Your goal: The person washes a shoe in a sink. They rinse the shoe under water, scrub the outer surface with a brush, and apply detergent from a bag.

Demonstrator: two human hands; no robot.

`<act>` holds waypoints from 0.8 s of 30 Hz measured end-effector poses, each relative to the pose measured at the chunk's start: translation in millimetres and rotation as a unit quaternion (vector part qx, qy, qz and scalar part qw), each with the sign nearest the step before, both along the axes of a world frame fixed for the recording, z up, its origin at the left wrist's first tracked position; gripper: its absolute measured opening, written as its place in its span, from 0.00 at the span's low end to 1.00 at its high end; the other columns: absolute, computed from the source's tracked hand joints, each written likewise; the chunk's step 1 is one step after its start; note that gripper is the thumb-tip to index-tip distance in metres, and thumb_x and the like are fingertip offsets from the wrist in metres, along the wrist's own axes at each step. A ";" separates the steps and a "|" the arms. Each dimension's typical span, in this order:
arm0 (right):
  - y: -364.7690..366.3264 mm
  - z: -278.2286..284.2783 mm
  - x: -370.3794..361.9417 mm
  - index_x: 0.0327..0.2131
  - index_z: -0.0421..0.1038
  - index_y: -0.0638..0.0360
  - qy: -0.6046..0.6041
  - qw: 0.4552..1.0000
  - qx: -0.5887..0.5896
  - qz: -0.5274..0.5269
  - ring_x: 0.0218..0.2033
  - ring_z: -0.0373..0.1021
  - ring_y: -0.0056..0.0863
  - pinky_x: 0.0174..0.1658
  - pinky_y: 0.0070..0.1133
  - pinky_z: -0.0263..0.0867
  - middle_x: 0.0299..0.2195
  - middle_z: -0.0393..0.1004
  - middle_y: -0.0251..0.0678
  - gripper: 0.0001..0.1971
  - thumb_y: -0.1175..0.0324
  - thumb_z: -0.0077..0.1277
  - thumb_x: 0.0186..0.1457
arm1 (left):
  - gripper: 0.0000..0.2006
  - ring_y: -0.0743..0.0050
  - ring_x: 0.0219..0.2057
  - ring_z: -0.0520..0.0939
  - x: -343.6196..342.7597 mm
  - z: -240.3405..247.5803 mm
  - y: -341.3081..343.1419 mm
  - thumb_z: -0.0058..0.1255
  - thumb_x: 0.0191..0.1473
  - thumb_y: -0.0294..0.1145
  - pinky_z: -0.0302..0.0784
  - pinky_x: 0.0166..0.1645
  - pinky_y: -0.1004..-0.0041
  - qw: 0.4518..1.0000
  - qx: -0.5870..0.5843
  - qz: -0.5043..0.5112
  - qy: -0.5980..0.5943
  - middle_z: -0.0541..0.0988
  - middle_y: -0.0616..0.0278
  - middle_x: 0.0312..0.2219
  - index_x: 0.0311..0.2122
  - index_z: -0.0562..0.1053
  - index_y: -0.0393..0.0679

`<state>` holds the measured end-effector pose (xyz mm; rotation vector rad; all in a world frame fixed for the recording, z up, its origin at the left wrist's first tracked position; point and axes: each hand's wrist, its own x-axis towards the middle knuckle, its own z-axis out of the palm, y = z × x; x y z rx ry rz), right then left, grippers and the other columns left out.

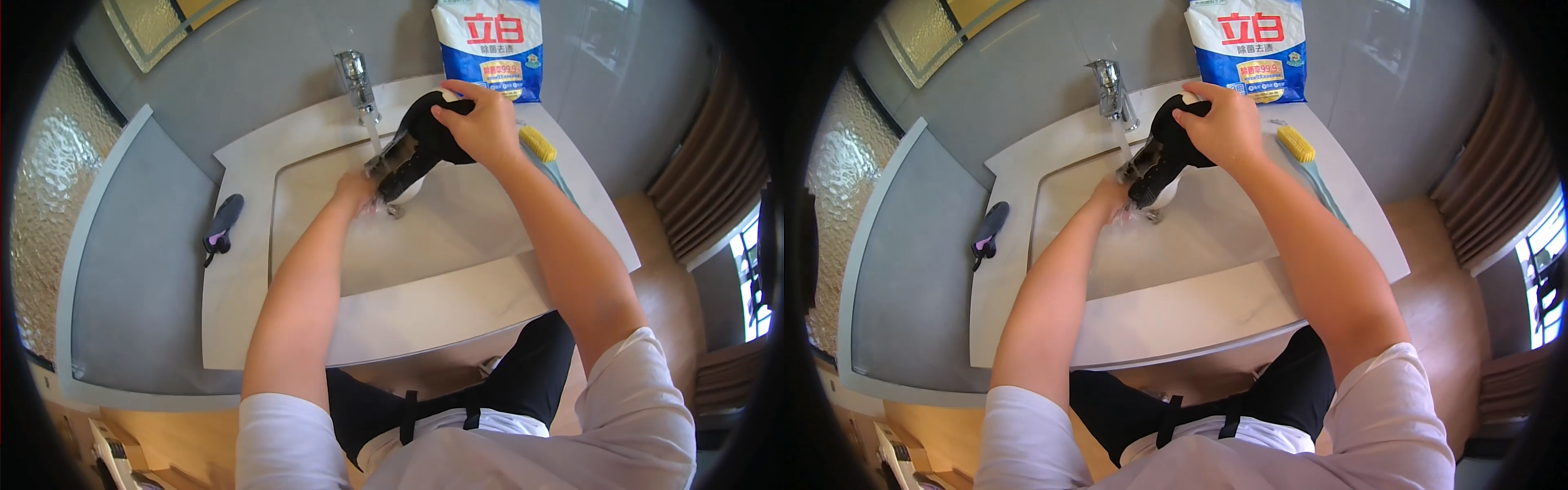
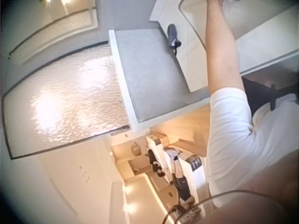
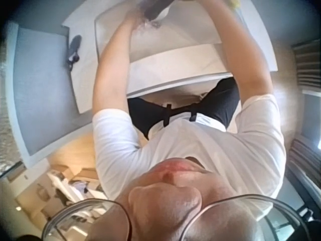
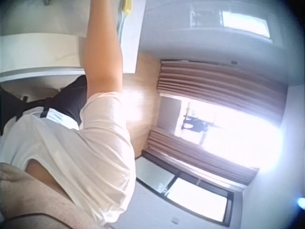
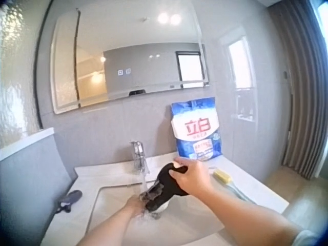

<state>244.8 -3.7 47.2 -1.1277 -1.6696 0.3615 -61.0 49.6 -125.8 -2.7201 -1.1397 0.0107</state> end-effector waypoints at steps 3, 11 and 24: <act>-1.2 -5.9 12.8 0.46 0.78 0.57 -0.048 0.997 0.046 -0.039 0.33 0.78 0.43 0.40 0.30 0.73 0.31 0.80 0.50 0.23 0.62 0.64 0.45 | 0.11 0.62 0.17 0.81 59.3 12.7 4.4 0.60 0.50 0.33 0.71 0.16 0.64 0.814 -0.188 0.400 -0.377 0.77 0.53 0.16 0.26 0.77 0.34; 26.0 -21.1 21.4 0.43 0.80 0.57 -0.004 0.995 0.096 0.007 0.36 0.78 0.42 0.43 0.28 0.73 0.34 0.81 0.49 0.21 0.62 0.66 0.43 | 0.24 0.55 0.27 0.82 44.6 27.4 -23.2 0.51 0.48 0.23 0.83 0.26 0.58 0.754 -0.406 0.245 -0.455 0.77 0.46 0.33 0.51 0.61 0.36; 53.9 -35.8 43.2 0.45 0.78 0.58 0.293 0.931 -0.095 0.198 0.33 0.74 0.24 0.37 0.19 0.70 0.34 0.79 0.38 0.20 0.77 0.62 0.44 | 0.37 0.49 0.58 0.72 46.4 54.9 -22.7 0.35 0.62 0.63 0.66 0.59 0.40 0.329 -0.490 0.359 -0.723 0.70 0.54 0.59 0.64 0.59 0.41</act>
